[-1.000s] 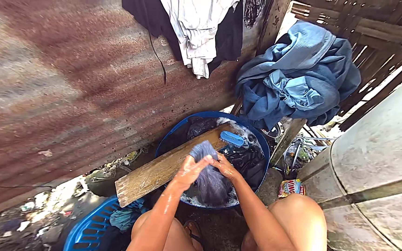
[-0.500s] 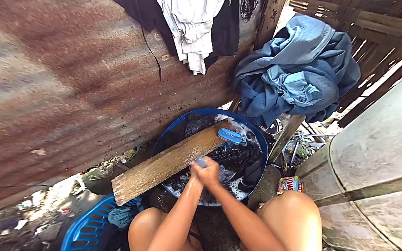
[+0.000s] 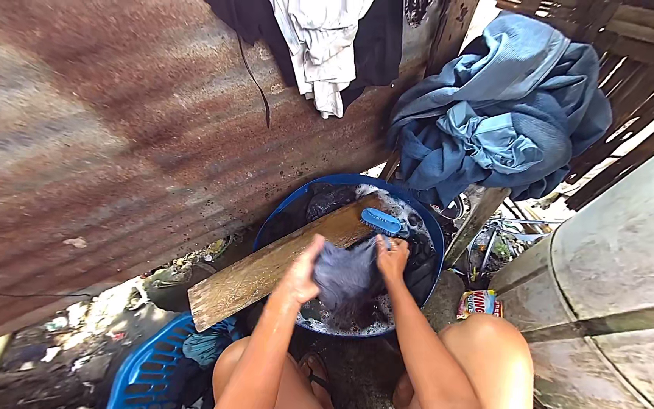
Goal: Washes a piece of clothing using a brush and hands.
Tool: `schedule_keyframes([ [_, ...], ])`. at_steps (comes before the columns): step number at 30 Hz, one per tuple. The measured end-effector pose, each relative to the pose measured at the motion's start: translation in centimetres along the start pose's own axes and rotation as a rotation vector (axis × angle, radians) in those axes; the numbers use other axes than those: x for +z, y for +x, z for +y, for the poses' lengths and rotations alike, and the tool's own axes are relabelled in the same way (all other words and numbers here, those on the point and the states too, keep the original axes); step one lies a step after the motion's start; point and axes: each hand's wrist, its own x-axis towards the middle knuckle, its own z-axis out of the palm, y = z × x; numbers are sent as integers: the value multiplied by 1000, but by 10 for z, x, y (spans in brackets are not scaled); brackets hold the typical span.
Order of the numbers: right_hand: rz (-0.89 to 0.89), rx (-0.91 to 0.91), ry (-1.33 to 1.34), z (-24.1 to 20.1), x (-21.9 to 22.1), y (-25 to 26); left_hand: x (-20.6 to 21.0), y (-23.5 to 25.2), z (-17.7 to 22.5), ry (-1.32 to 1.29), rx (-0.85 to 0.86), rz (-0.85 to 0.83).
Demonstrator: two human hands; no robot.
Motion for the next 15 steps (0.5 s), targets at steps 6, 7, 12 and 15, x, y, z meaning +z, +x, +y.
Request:
schedule_keyframes([
  [6,-248,-283,275,-20,7,-17,-38,30,-77,251,61,51],
  [7,-319,-331,316,-20,12,-22,-24,18,-70,285,64,-9],
  [12,-337,-355,3,4,13,-23,-2,-21,34,-170,420,-325],
  [15,-209,-188,362,-10,12,-28,-26,-2,55,-240,463,-255],
])
